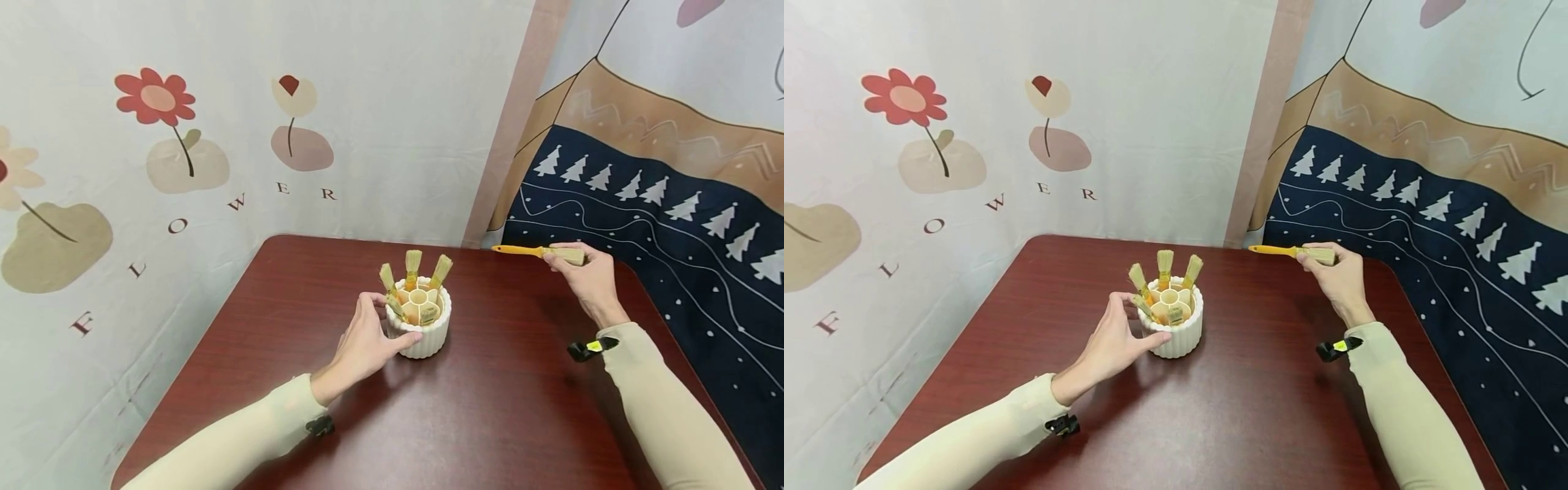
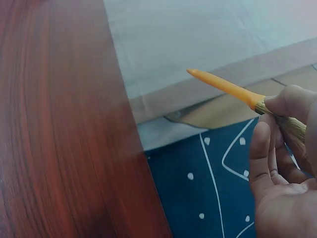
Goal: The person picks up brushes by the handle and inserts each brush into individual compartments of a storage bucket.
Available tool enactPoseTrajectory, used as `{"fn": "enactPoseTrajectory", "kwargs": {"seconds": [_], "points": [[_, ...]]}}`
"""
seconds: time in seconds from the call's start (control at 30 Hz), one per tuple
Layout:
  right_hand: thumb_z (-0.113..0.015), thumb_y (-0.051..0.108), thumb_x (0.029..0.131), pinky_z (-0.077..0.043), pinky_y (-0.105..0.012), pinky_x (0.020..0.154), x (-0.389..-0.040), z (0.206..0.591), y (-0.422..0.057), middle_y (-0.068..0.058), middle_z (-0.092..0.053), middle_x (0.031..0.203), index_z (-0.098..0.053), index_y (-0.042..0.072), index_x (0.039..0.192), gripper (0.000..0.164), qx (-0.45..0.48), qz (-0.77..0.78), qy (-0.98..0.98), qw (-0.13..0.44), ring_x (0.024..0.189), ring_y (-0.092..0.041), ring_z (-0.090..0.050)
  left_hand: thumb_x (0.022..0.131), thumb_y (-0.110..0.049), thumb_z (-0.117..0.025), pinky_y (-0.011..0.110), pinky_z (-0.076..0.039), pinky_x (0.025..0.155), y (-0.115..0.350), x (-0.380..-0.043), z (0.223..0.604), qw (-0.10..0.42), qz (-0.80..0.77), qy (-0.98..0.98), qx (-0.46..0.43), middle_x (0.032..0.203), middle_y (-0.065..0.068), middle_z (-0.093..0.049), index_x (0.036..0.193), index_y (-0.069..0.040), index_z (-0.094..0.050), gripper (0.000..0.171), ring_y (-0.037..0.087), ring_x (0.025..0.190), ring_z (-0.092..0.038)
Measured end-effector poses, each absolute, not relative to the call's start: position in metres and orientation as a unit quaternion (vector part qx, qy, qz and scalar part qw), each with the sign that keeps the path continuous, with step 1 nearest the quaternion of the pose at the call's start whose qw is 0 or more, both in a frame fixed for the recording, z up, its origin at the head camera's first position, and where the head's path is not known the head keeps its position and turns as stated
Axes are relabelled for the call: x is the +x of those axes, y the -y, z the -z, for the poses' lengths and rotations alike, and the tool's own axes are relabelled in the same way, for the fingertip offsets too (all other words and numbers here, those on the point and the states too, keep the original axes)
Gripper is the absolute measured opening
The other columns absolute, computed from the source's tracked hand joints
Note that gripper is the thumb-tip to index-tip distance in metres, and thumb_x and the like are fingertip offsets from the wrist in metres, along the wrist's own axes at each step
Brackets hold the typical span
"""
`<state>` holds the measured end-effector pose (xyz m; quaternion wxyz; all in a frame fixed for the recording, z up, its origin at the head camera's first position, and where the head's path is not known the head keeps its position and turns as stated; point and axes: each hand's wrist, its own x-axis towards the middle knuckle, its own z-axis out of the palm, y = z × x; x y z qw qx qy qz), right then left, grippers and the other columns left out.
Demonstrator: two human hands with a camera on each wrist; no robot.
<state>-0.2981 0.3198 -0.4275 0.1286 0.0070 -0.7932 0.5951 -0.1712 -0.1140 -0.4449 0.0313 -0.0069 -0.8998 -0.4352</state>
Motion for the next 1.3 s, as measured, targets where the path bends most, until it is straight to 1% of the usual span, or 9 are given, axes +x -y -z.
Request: {"fn": "enactPoseTrajectory", "kwargs": {"seconds": [0.2, 0.33, 0.43, 0.5, 0.63, 0.77, 0.9, 1.03, 1.3], "points": [[-0.091, 0.013, 0.103, -0.064, -0.010, 0.084, -0.293, 0.423, -0.313, 0.017, -0.084, 0.108, -0.078, -0.005, 0.137, 0.040, 0.025, -0.640, 0.754, 0.144, 0.083, 0.000, -0.078, 0.084, -0.058, -0.102, 0.046, -0.061, 0.095, 0.114, -0.173, 0.444, 0.029, 0.437, 0.899, -0.011, 0.142, 0.003, -0.066, 0.145, -0.017, -0.048, 0.091, 0.023, 0.128, -0.078], [-0.091, 0.007, 0.101, -0.065, -0.012, 0.083, -0.289, 0.419, -0.307, 0.010, -0.086, 0.109, -0.077, -0.011, 0.135, 0.040, 0.051, -0.677, 0.717, 0.155, 0.083, -0.005, -0.078, 0.085, -0.058, -0.101, 0.047, -0.061, 0.095, 0.114, -0.174, 0.443, 0.027, 0.433, 0.901, -0.015, 0.141, 0.002, -0.067, 0.147, -0.017, -0.048, 0.091, 0.022, 0.127, -0.078], [-0.091, 0.003, 0.101, -0.066, -0.013, 0.083, -0.283, 0.414, -0.303, 0.007, -0.086, 0.112, -0.077, -0.013, 0.134, 0.040, 0.066, -0.693, 0.700, 0.160, 0.085, -0.006, -0.079, 0.085, -0.057, -0.100, 0.046, -0.060, 0.094, 0.114, -0.175, 0.442, 0.027, 0.430, 0.902, -0.019, 0.139, 0.002, -0.067, 0.147, -0.017, -0.048, 0.091, 0.021, 0.123, -0.076], [-0.090, 0.003, 0.101, -0.066, -0.013, 0.084, -0.279, 0.411, -0.300, 0.007, -0.086, 0.113, -0.078, -0.013, 0.134, 0.039, 0.072, -0.692, 0.699, 0.163, 0.085, -0.005, -0.080, 0.084, -0.056, -0.100, 0.045, -0.060, 0.093, 0.114, -0.175, 0.442, 0.026, 0.428, 0.903, -0.021, 0.138, 0.002, -0.067, 0.148, -0.016, -0.048, 0.091, 0.021, 0.120, -0.075], [-0.090, 0.008, 0.103, -0.065, -0.012, 0.085, -0.271, 0.402, -0.294, 0.011, -0.087, 0.112, -0.080, -0.008, 0.134, 0.037, 0.079, -0.653, 0.732, 0.176, 0.085, -0.003, -0.080, 0.084, -0.057, -0.100, 0.043, -0.059, 0.092, 0.113, -0.176, 0.441, 0.028, 0.428, 0.903, -0.023, 0.137, 0.002, -0.067, 0.148, -0.016, -0.049, 0.092, 0.020, 0.117, -0.073], [-0.089, 0.010, 0.105, -0.065, -0.011, 0.086, -0.263, 0.394, -0.288, 0.016, -0.087, 0.110, -0.081, -0.006, 0.135, 0.035, 0.093, -0.606, 0.767, 0.188, 0.086, -0.002, -0.079, 0.085, -0.058, -0.100, 0.043, -0.059, 0.094, 0.113, -0.177, 0.441, 0.027, 0.430, 0.902, -0.026, 0.137, 0.003, -0.067, 0.148, -0.016, -0.049, 0.092, 0.021, 0.117, -0.072], [-0.088, 0.009, 0.105, -0.065, -0.012, 0.086, -0.257, 0.388, -0.279, 0.019, -0.086, 0.110, -0.082, -0.003, 0.134, 0.033, 0.114, -0.579, 0.784, 0.193, 0.086, -0.001, -0.079, 0.086, -0.058, -0.101, 0.046, -0.060, 0.098, 0.115, -0.177, 0.441, 0.019, 0.435, 0.900, -0.029, 0.138, 0.004, -0.068, 0.149, -0.015, -0.048, 0.092, 0.023, 0.123, -0.075], [-0.088, 0.009, 0.105, -0.066, -0.013, 0.088, -0.251, 0.382, -0.270, 0.020, -0.085, 0.111, -0.082, -0.003, 0.134, 0.032, 0.138, -0.564, 0.791, 0.193, 0.087, -0.002, -0.079, 0.087, -0.056, -0.101, 0.050, -0.062, 0.104, 0.119, -0.179, 0.441, 0.009, 0.442, 0.896, -0.034, 0.141, 0.006, -0.069, 0.150, -0.014, -0.048, 0.093, 0.027, 0.128, -0.076], [-0.087, 0.007, 0.106, -0.068, -0.017, 0.091, -0.238, 0.375, -0.254, 0.019, -0.086, 0.109, -0.081, -0.004, 0.130, 0.028, 0.169, -0.560, 0.792, 0.173, 0.090, -0.004, -0.082, 0.091, -0.047, -0.102, 0.054, -0.063, 0.112, 0.129, -0.184, 0.442, -0.008, 0.457, 0.887, -0.063, 0.146, 0.014, -0.071, 0.153, -0.008, -0.046, 0.093, 0.032, 0.130, -0.078]]}}
